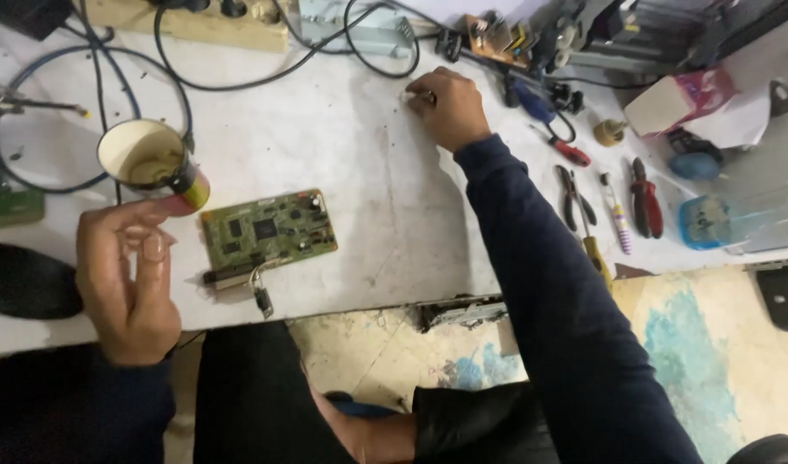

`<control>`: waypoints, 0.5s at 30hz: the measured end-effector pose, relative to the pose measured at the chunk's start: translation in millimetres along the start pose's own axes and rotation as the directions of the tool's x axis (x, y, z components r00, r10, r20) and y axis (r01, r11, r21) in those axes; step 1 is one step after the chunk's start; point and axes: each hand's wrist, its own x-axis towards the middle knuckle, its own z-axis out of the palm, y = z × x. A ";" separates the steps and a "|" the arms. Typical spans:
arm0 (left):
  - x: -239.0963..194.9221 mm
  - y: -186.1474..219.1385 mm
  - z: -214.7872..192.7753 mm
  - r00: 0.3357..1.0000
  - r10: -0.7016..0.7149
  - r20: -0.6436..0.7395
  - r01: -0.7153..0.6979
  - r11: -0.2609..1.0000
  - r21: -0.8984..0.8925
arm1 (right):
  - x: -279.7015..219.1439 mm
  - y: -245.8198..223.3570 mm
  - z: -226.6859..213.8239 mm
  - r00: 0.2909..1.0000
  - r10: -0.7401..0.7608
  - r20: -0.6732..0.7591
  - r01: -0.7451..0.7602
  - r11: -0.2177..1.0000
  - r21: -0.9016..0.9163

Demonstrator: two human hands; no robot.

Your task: The person cleans a circuit board using a toothbrush. They wipe the board on both sides, turning it over to reach different areas, and continue brushing until the clip ends.

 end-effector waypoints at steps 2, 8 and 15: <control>-0.6 -0.1 -1.2 1.000 0.005 -0.001 -0.005 1.000 -0.003 | -25.6 -34.0 -10.4 0.998 -0.055 0.035 0.055 0.998 0.018; 0.0 10.2 -2.0 1.000 0.018 0.000 -0.018 1.000 -0.021 | -104.0 -127.2 -33.5 0.965 -0.233 0.119 0.208 0.959 0.193; -0.5 4.5 -1.2 0.999 0.040 -0.024 -0.041 0.998 -0.047 | -176.9 -191.2 -71.0 0.920 -0.350 0.175 0.293 0.913 0.284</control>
